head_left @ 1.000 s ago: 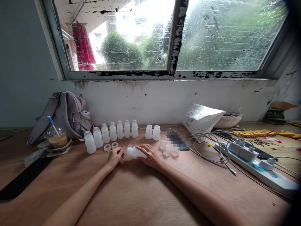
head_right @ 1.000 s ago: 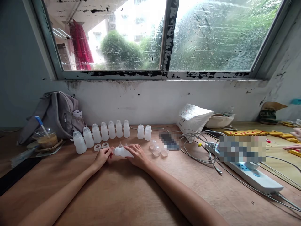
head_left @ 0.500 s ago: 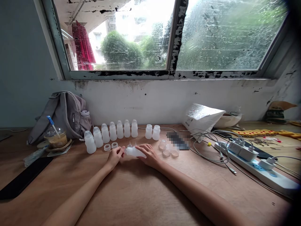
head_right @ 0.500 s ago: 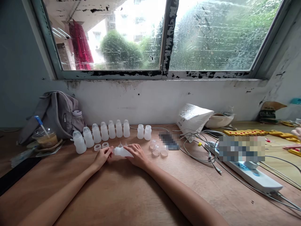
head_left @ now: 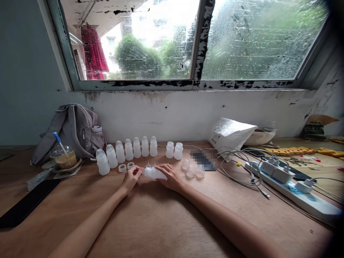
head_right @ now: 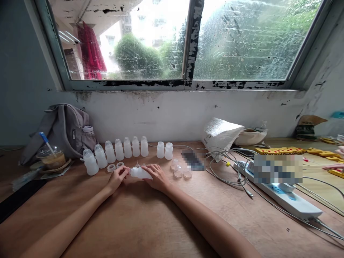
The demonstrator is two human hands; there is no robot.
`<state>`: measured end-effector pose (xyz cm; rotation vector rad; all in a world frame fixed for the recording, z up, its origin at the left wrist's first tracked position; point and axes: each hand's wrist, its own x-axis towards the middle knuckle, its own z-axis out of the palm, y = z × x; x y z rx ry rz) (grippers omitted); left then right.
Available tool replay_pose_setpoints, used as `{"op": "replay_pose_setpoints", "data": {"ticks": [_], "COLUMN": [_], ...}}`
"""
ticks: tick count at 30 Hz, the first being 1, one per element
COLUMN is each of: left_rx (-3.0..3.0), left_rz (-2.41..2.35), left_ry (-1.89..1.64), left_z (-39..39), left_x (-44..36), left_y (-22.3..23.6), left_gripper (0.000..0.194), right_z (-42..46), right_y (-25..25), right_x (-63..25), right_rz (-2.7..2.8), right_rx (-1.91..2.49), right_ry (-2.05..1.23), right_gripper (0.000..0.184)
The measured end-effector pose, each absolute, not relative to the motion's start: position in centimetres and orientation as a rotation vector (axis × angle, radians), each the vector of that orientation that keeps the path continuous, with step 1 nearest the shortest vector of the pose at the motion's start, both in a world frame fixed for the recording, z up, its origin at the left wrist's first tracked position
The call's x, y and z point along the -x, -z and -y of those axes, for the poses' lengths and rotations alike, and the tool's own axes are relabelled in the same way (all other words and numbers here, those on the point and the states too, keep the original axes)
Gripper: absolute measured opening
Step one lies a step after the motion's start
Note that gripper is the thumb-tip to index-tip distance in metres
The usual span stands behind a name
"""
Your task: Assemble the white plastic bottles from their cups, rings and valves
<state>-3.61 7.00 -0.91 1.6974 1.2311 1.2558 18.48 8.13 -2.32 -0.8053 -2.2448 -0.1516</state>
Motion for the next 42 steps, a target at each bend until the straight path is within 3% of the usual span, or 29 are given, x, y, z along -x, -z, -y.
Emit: {"op": "replay_pose_setpoints", "data": {"ticks": [26,29,36,42], "left_rx": [-1.631,-1.601,-1.553,-1.518], "left_rz": [-1.110,-1.092,-0.899,-0.850], "left_ry": [-1.259,-1.278,-1.189,-1.265], "left_z": [-7.3,-7.2,-5.2,-3.6], "left_x": [3.9,3.8,1.7,0.6], "left_y": [1.2,0.9,0.3,-0.3], "left_gripper": [0.026,0.030,0.043,0.036], "right_z": [-7.7,-7.2,-4.7,-4.2], "right_y": [1.7,1.3,0.0,-1.0], "right_x": [-18.4,-18.2,-15.5,-15.1], "right_rz": [2.270,2.208,1.846,1.908], "right_rx": [0.820,0.859,0.915,0.900], "right_ry": [0.078,-0.079,-0.857,-0.842], "right_gripper": [0.050,0.049,0.034,0.034]}}
